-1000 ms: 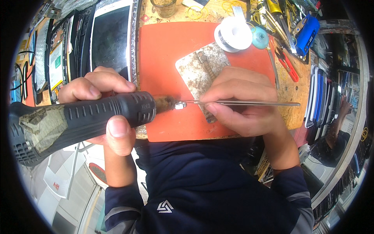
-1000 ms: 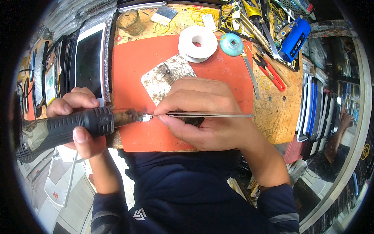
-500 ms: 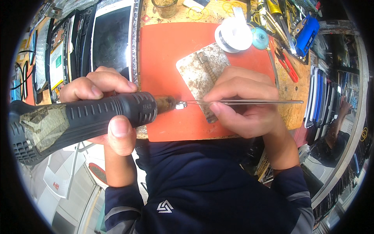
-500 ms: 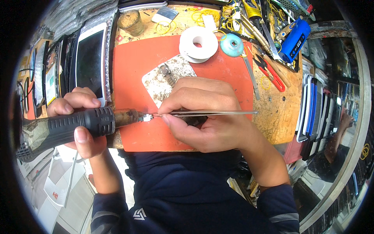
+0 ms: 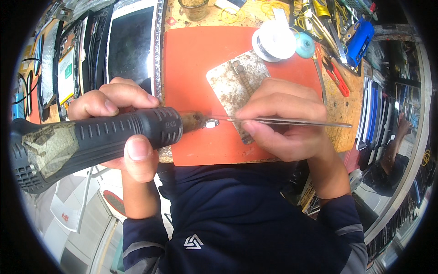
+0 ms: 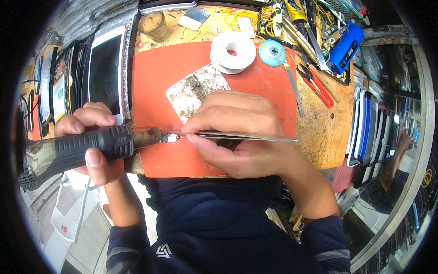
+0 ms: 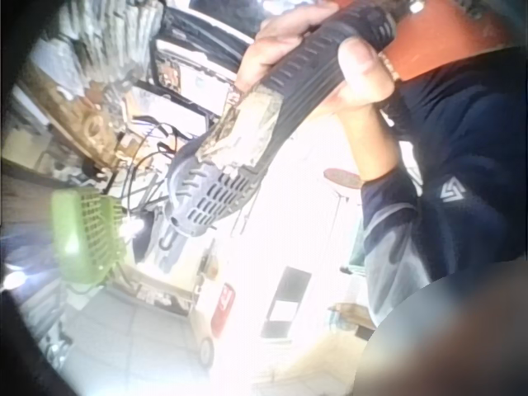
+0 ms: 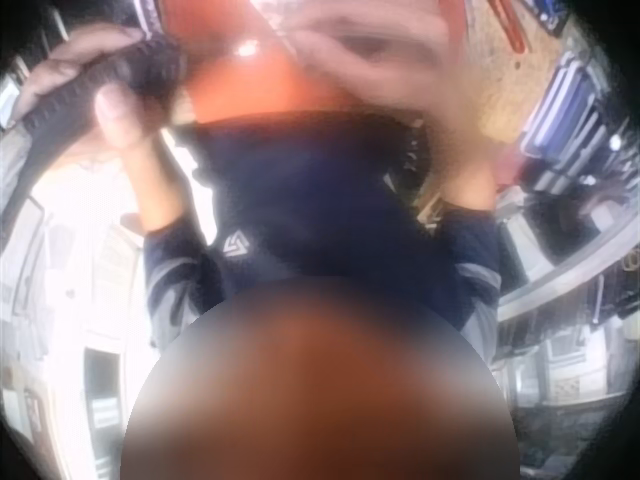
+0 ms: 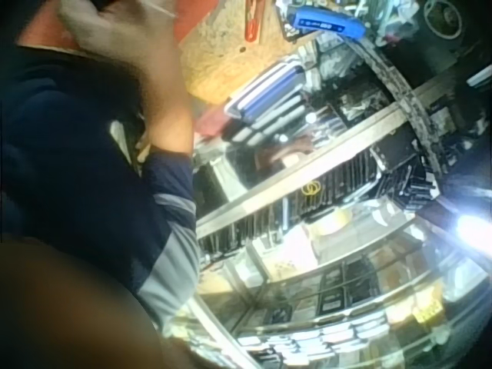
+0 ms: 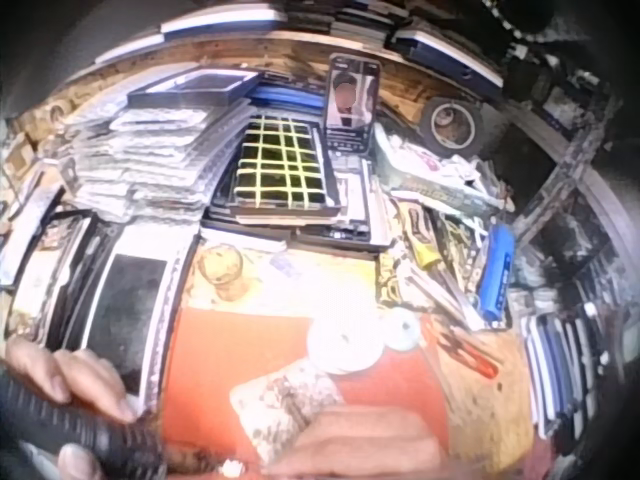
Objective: The person solders a small electronic component on a red mat using a soldering iron and solder wire, then switches to a hot air gun to reflow solder on the same component. The person uses tweezers to hold the component and applies flux from a small container.
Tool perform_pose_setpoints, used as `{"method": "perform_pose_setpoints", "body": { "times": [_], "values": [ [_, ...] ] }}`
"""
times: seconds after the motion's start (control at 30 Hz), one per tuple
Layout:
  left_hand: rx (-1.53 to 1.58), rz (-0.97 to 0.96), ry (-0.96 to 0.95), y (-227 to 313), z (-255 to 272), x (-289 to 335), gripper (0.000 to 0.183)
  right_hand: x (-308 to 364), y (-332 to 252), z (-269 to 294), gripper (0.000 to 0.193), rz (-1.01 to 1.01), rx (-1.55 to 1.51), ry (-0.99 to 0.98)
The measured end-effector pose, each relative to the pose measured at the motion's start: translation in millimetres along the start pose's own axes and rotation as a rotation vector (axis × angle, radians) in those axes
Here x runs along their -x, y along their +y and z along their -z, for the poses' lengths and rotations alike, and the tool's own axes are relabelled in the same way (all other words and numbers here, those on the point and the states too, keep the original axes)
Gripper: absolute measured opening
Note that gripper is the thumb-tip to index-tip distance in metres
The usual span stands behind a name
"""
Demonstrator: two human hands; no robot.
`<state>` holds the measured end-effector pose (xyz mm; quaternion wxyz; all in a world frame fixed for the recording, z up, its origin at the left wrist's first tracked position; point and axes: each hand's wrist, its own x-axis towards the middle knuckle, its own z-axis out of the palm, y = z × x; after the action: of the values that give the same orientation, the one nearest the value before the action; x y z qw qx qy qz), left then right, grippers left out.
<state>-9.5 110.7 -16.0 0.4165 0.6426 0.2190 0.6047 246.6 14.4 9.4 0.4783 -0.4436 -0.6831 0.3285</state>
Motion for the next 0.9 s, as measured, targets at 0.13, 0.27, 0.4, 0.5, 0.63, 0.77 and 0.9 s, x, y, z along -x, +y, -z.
{"method": "perform_pose_setpoints", "body": {
  "times": [0.13, 0.27, 0.4, 0.5, 0.63, 0.77, 0.9],
  "values": [
    [0.017, -0.007, 0.002, -1.3, -0.2, 0.5, 0.061, 0.0, -0.8, -0.1, 0.017, -0.004, 0.01, -0.001],
    [0.011, -0.003, 0.002, -0.3, -0.5, 0.8, 0.06, -0.2, -0.7, 0.3, 0.016, -0.005, -0.004, -0.002],
    [-0.002, -0.006, 0.008, -0.6, -0.9, 0.9, 0.06, 0.0, -0.4, 0.2, 0.016, -0.006, 0.002, -0.005],
    [-0.006, 0.004, 0.003, 0.5, -0.1, 1.0, 0.06, -0.3, 0.0, 0.1, 0.015, -0.006, 0.006, -0.007],
    [-0.003, 0.003, 0.002, 0.7, 0.3, 0.7, 0.06, -0.4, -0.7, 0.2, 0.015, -0.01, 0.008, -0.012],
    [0.016, 0.001, 0.012, -0.4, -1.0, 1.5, 0.061, -0.5, -0.5, 0.2, 0.015, -0.007, 0.007, -0.013],
    [0.007, 0.001, 0.008, -0.2, -0.9, 1.0, 0.061, -0.1, 0.0, 0.2, 0.015, -0.01, 0.002, -0.017]
  ]
}}
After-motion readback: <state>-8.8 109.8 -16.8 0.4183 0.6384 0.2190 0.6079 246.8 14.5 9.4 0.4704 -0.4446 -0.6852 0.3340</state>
